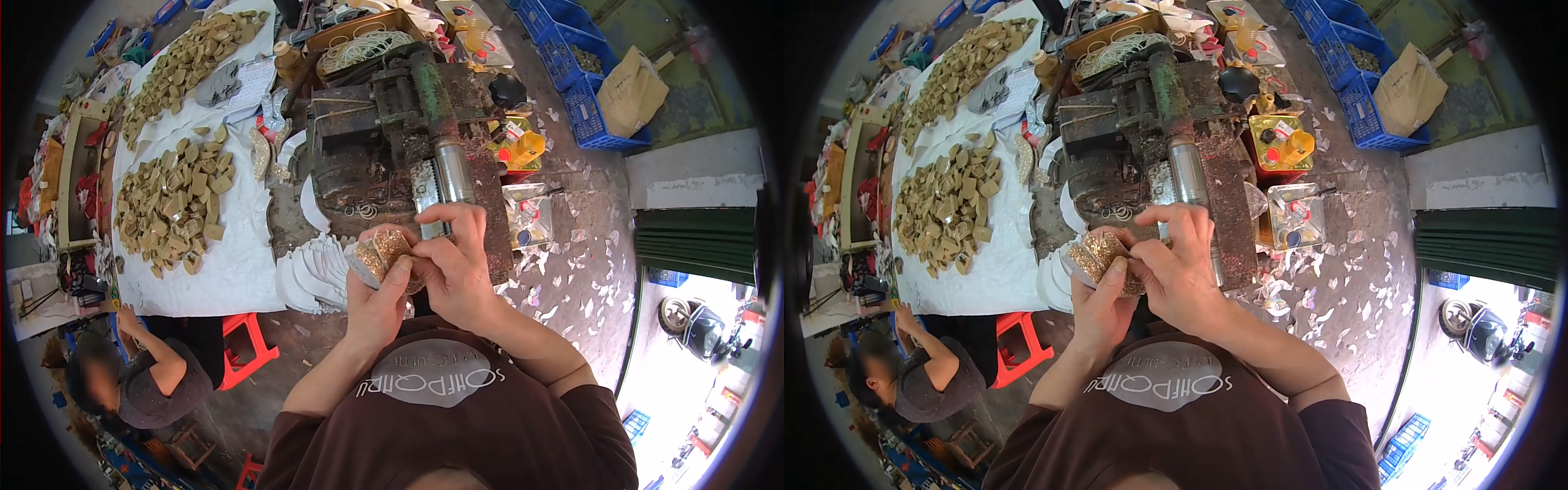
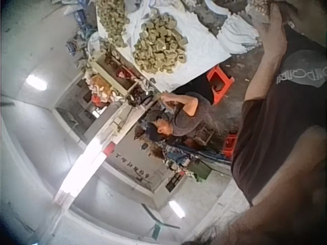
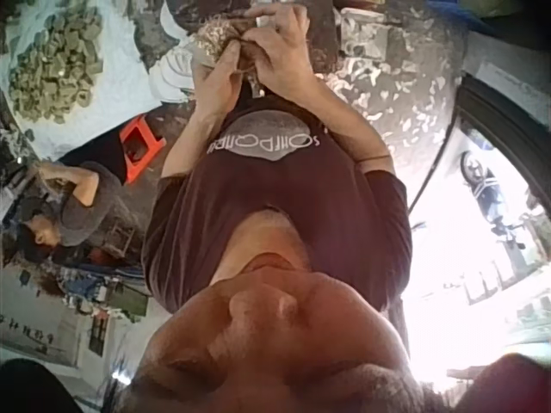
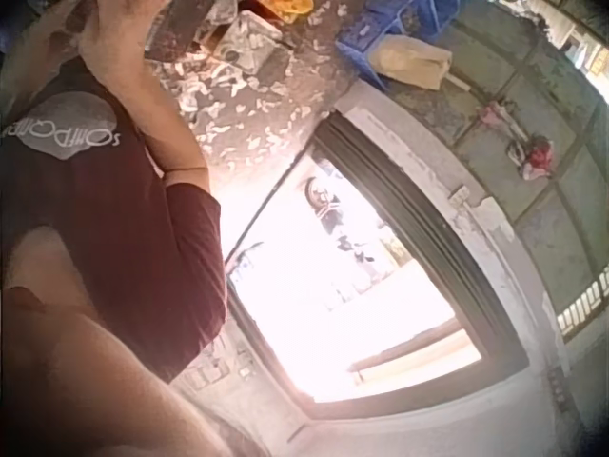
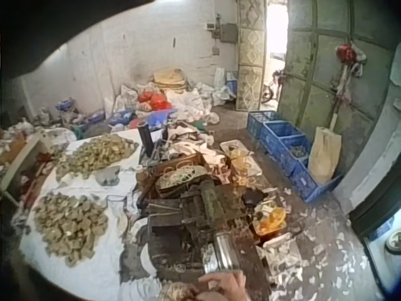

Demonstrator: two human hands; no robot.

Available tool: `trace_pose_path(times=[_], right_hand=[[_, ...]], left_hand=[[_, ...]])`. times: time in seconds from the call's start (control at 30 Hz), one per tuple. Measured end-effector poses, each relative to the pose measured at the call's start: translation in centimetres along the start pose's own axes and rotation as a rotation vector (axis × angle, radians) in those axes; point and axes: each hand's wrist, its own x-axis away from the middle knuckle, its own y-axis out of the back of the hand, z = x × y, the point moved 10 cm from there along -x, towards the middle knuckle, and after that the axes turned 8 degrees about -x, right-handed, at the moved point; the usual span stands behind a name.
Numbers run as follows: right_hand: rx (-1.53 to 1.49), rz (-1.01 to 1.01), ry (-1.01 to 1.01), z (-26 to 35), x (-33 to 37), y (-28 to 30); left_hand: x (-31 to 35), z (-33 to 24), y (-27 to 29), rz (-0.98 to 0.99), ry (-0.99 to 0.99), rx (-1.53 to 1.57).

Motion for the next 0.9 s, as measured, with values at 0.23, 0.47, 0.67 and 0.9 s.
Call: trace_pose_path(times=[0.23,0.47,0.67,0.9], right_hand=[[0.228,0.147,-0.3,-6.1,-2.0,9.1],[0.317,0.376,-0.335,-9.8,0.7,5.6],[0.316,0.136,-0.221,-8.8,0.0,6.6],[0.037,0.011,-0.353,-9.0,0.2,7.7]], left_hand=[[-2.0,-0.3,5.3,-0.098,0.068,-0.761],[-1.2,2.5,-3.0,0.307,-0.197,-1.261],[-1.6,1.1,-0.1,0.18,-0.167,-1.171],[1.9,-7.2,15.6,-0.323,-0.366,-1.504]])
